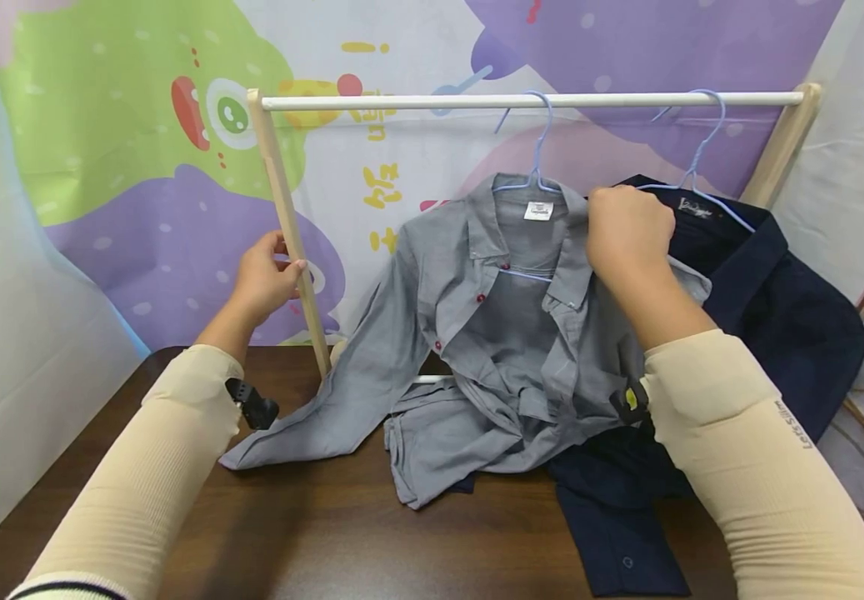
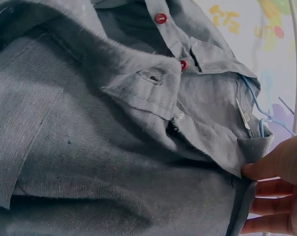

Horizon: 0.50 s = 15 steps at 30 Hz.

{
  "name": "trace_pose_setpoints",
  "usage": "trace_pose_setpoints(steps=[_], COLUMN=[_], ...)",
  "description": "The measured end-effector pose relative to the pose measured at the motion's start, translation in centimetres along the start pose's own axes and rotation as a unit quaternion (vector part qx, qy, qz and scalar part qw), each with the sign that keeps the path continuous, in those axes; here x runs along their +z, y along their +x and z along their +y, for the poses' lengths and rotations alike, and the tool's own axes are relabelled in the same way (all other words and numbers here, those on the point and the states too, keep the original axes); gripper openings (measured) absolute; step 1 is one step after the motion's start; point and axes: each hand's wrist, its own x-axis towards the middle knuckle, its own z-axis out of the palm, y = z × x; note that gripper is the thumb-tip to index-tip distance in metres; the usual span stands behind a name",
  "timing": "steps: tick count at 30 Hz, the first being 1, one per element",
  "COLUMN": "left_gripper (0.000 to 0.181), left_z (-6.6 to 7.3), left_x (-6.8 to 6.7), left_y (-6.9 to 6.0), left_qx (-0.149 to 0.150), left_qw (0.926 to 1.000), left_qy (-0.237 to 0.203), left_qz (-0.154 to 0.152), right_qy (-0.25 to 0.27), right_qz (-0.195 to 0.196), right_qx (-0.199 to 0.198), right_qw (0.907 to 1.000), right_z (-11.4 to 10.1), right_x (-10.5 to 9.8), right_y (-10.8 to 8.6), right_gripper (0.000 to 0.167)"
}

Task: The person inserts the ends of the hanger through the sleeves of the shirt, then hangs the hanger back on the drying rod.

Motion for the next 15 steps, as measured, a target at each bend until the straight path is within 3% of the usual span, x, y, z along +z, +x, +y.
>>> trace_pose_setpoints(steps=[9,15], left_gripper=[0.047,0.048], left_z=[0.1,-0.2], left_x=[0.3,0.5], left_y=[0.0,-0.3], left_qx=[-0.002,-0.01], left_qw=[0.9999,0.9991], left_qy=[-0.004,-0.003], left_qz=[0.017,0.04], right_qy=[0.004,0.054], right_qz=[0.027,0.039], right_qx=[0.006,0.017], right_qw=[0.9996,0.9976], right_z=[0.2,0.3], right_x=[-0.2,0.0], right_y=[-0.9,-2.5], right_gripper=[0.024,0.034])
